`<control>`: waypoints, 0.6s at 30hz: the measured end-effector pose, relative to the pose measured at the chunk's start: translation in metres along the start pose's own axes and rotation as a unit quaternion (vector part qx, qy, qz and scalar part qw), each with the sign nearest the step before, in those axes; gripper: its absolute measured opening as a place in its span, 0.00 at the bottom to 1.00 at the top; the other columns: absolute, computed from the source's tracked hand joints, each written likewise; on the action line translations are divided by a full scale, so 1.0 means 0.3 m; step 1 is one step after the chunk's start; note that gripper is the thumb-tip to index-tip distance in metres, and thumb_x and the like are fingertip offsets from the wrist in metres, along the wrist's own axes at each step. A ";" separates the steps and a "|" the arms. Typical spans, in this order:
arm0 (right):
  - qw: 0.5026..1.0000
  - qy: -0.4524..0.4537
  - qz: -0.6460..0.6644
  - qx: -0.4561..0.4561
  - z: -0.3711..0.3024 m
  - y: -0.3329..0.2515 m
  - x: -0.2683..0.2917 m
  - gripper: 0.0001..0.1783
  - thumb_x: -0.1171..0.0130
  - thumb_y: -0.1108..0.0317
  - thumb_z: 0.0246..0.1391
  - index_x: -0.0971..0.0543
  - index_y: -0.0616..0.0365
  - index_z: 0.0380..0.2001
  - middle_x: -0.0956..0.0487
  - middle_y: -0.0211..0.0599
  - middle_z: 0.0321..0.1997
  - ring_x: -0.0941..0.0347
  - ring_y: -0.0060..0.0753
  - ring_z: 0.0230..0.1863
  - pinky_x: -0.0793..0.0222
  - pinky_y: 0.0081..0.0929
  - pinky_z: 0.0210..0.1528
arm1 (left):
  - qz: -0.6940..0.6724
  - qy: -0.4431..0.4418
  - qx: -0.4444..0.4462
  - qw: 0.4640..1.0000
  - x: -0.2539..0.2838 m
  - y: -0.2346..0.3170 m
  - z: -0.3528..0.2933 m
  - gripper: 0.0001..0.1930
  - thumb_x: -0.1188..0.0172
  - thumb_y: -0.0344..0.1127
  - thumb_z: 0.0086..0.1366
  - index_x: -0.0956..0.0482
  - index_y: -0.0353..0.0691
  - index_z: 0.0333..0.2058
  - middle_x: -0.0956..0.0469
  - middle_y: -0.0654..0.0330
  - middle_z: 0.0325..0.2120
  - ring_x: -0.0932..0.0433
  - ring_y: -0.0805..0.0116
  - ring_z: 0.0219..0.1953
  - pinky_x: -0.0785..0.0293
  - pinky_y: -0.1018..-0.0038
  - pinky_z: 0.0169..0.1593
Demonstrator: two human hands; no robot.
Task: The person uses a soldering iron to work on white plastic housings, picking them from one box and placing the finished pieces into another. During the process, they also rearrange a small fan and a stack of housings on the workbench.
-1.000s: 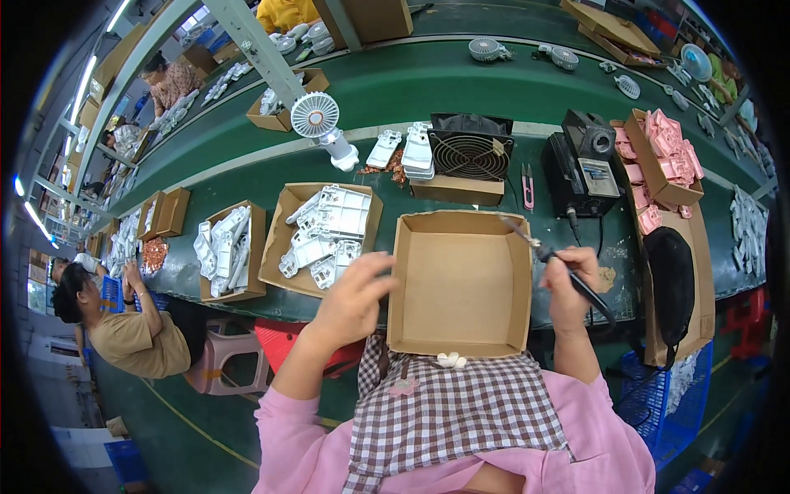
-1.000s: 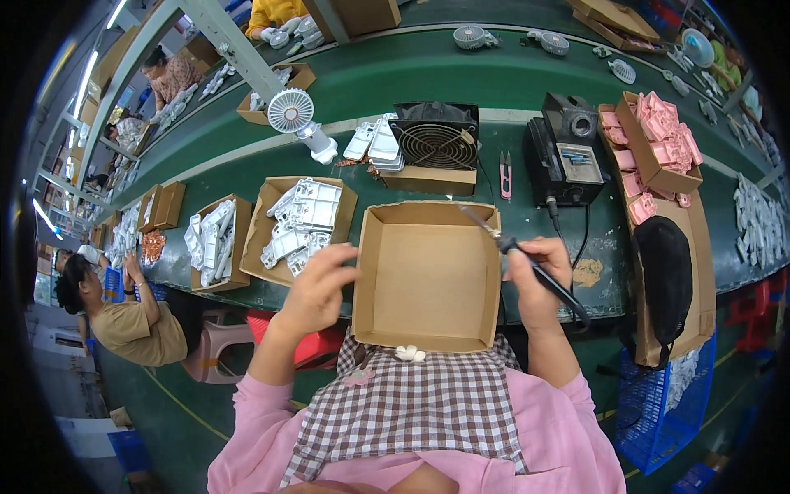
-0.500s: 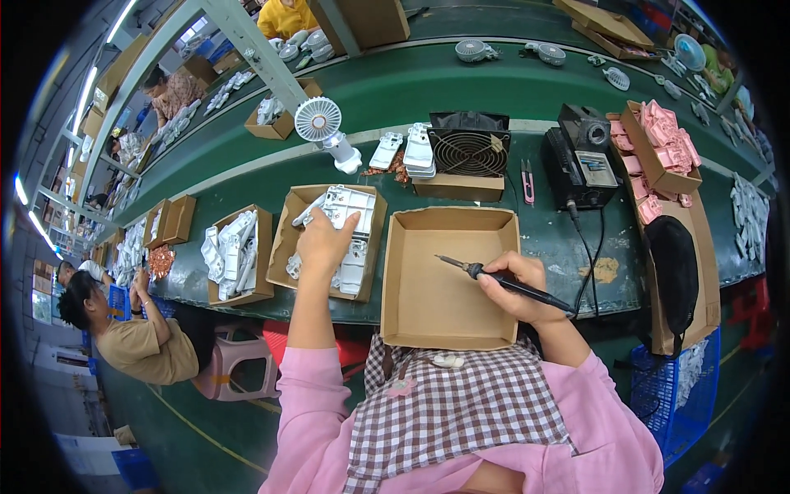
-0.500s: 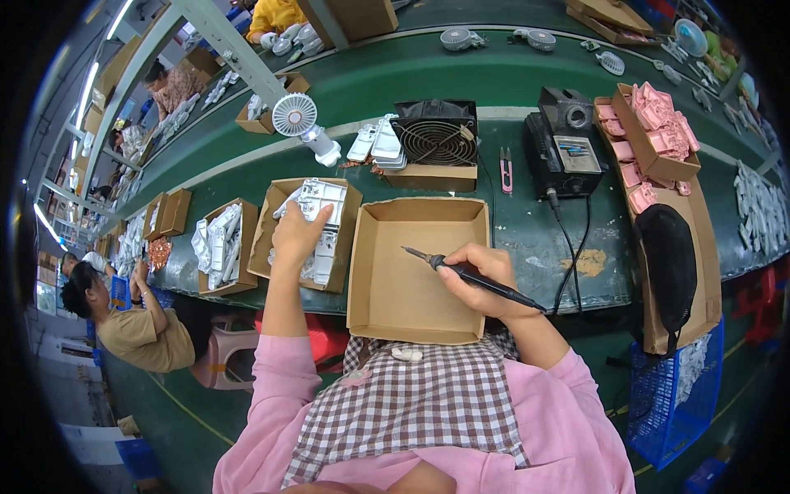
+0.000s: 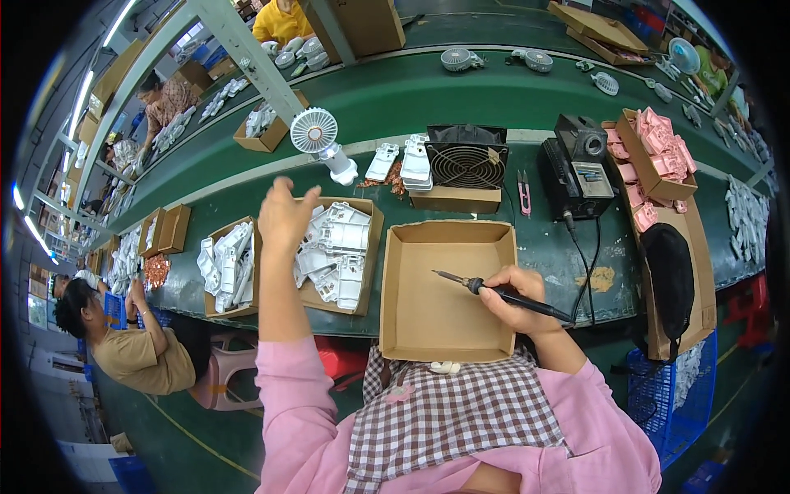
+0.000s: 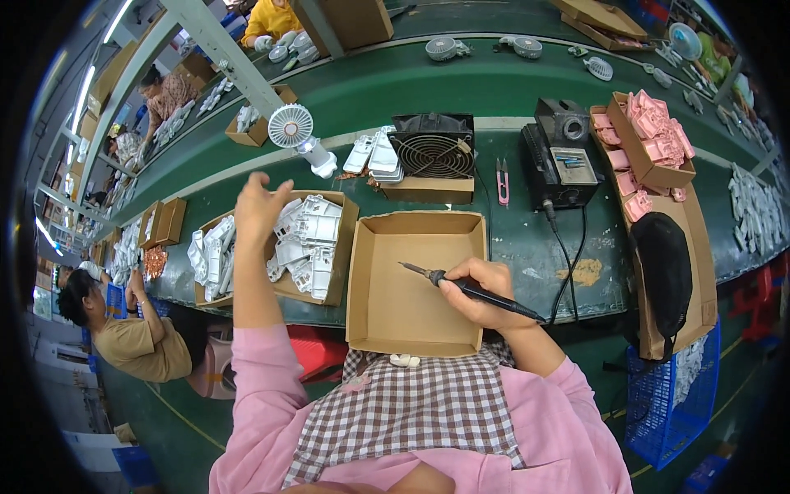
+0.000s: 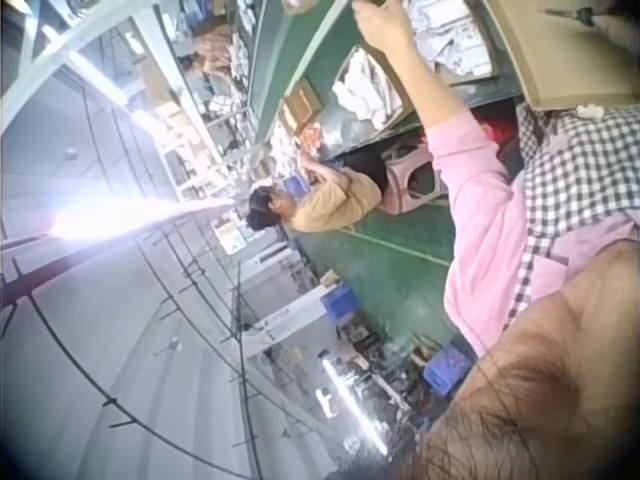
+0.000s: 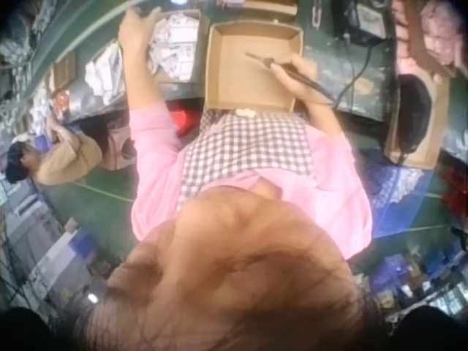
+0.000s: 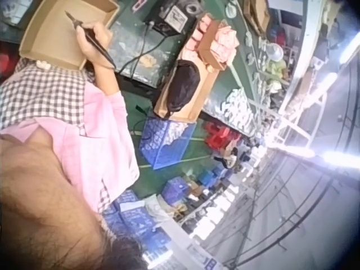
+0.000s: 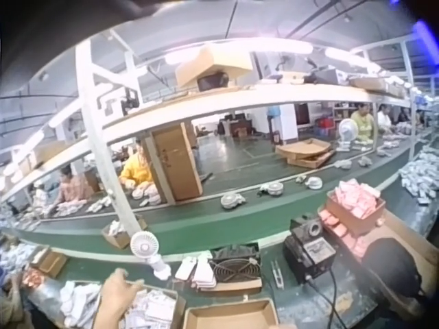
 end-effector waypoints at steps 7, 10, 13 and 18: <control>1.000 -0.002 -0.009 0.010 0.003 -0.009 -0.005 0.07 0.34 0.73 0.44 0.24 0.61 0.24 0.21 0.38 0.21 0.24 0.28 0.19 0.33 0.21 0.21 | -0.072 0.125 -0.178 0.973 -0.017 0.119 0.312 0.43 0.28 0.37 0.47 0.40 0.34 0.60 0.33 0.46 0.54 0.36 0.45 0.57 0.38 0.58 0.59; 1.000 -0.003 -0.017 0.013 0.003 -0.005 -0.003 0.07 0.34 0.73 0.45 0.24 0.61 0.24 0.21 0.38 0.21 0.24 0.28 0.20 0.33 0.21 0.21 | -0.116 0.084 -0.173 0.974 -0.075 0.116 0.383 0.42 0.28 0.35 0.46 0.39 0.36 0.60 0.33 0.46 0.55 0.35 0.46 0.57 0.36 0.60 0.58; 1.000 -0.001 -0.014 0.011 0.010 -0.010 0.002 0.07 0.34 0.73 0.45 0.24 0.60 0.24 0.21 0.38 0.20 0.25 0.28 0.19 0.33 0.21 0.21 | -0.128 0.068 -0.197 0.970 -0.095 0.111 0.403 0.39 0.29 0.30 0.47 0.37 0.38 0.58 0.32 0.47 0.53 0.32 0.48 0.54 0.34 0.63 0.56; 1.000 0.005 -0.001 -0.011 0.016 0.014 0.010 0.07 0.34 0.73 0.45 0.24 0.60 0.24 0.22 0.36 0.19 0.26 0.25 0.18 0.34 0.20 0.20 | -0.141 0.063 -0.219 0.963 -0.091 0.124 0.395 0.35 0.32 0.25 0.48 0.36 0.38 0.56 0.32 0.47 0.52 0.30 0.48 0.53 0.33 0.64 0.55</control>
Point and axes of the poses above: each hand's wrist, its own z-axis towards the middle knuckle, its own x-axis out of the back of the hand, y = z × x, the point moved 9 cm from there along z, towards the middle knuckle
